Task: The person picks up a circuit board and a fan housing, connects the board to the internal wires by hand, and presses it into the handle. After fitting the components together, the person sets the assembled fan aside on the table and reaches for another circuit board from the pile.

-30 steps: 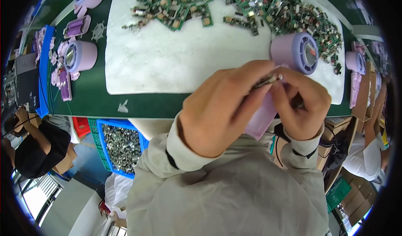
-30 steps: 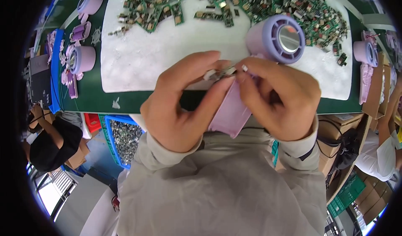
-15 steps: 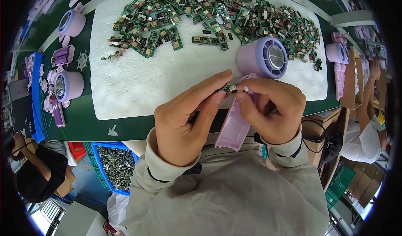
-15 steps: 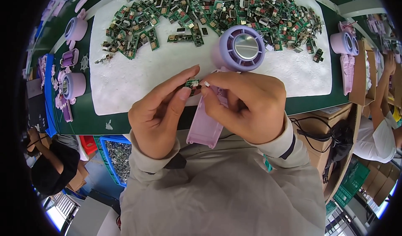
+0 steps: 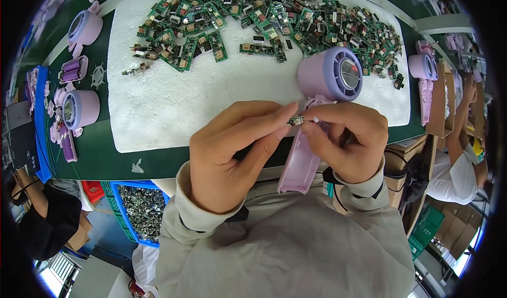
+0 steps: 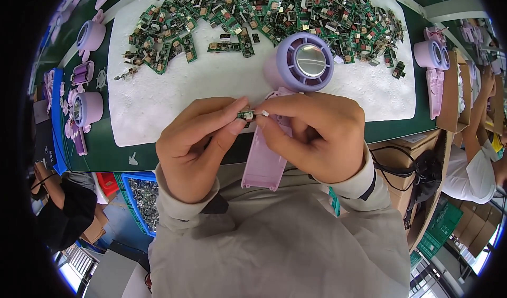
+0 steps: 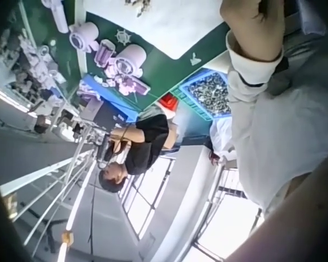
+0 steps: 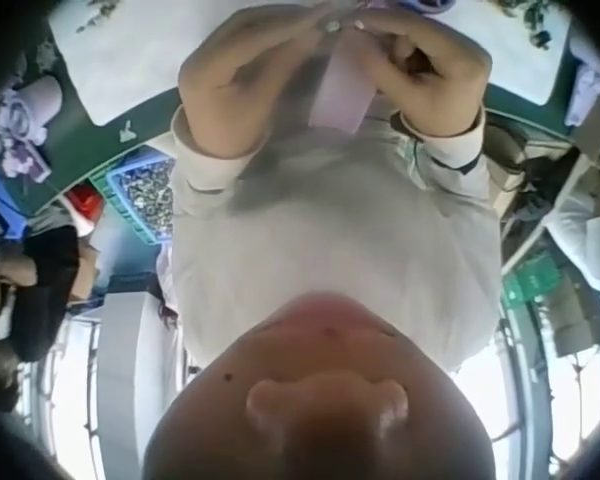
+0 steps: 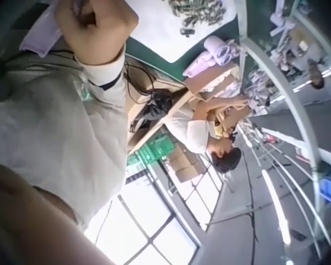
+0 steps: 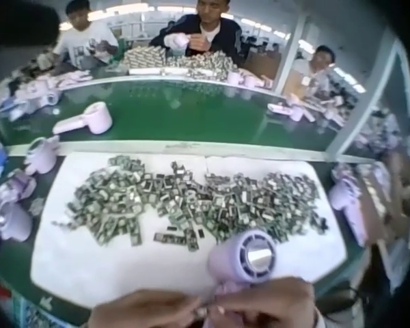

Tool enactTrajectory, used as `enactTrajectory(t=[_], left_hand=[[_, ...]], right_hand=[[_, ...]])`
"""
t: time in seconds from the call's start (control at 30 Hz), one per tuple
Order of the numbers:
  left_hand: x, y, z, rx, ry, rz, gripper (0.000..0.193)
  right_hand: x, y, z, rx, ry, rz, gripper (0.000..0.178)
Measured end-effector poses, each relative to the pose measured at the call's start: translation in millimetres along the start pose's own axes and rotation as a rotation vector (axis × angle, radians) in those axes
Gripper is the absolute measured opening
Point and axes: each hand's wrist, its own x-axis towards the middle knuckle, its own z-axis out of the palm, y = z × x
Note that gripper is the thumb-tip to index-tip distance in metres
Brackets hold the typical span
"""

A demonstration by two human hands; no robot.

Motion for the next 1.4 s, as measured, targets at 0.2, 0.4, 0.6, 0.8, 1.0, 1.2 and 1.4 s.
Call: enactTrajectory(t=[0.2, 0.4, 0.6, 0.8, 1.0, 1.2, 1.4], left_hand=[[3, -6, -8, -0.305, -0.113, -0.103, 0.035], [10, -3, -11, -0.364, -0.193, -0.196, 0.032], [2, -2, -3, -0.233, -0.149, -0.081, 0.033], [-17, -17, 23, -0.125, 0.136, 0.092, 0.031], [16, -41, 71, 0.032, 0.427, 0.284, 0.009], [37, -30, 74, 0.107, 0.441, 0.103, 0.021], [35, -32, 67, 0.09, 0.404, 0.237, 0.023]], right_hand=[[-1, 2, -9, 0.187, -0.058, 0.093, 0.021], [3, 8, -16, 0.374, -0.117, 0.156, 0.023], [-5, 11, -15, 0.323, -0.126, 0.182, 0.02], [-23, 31, -1, 0.195, -0.065, -0.001, 0.019], [-13, 70, -31, 0.008, 0.103, -0.044, 0.022], [15, 73, -32, 0.057, 0.192, -0.076, 0.022], [16, 73, -17, -0.061, 0.251, -0.224, 0.025]])
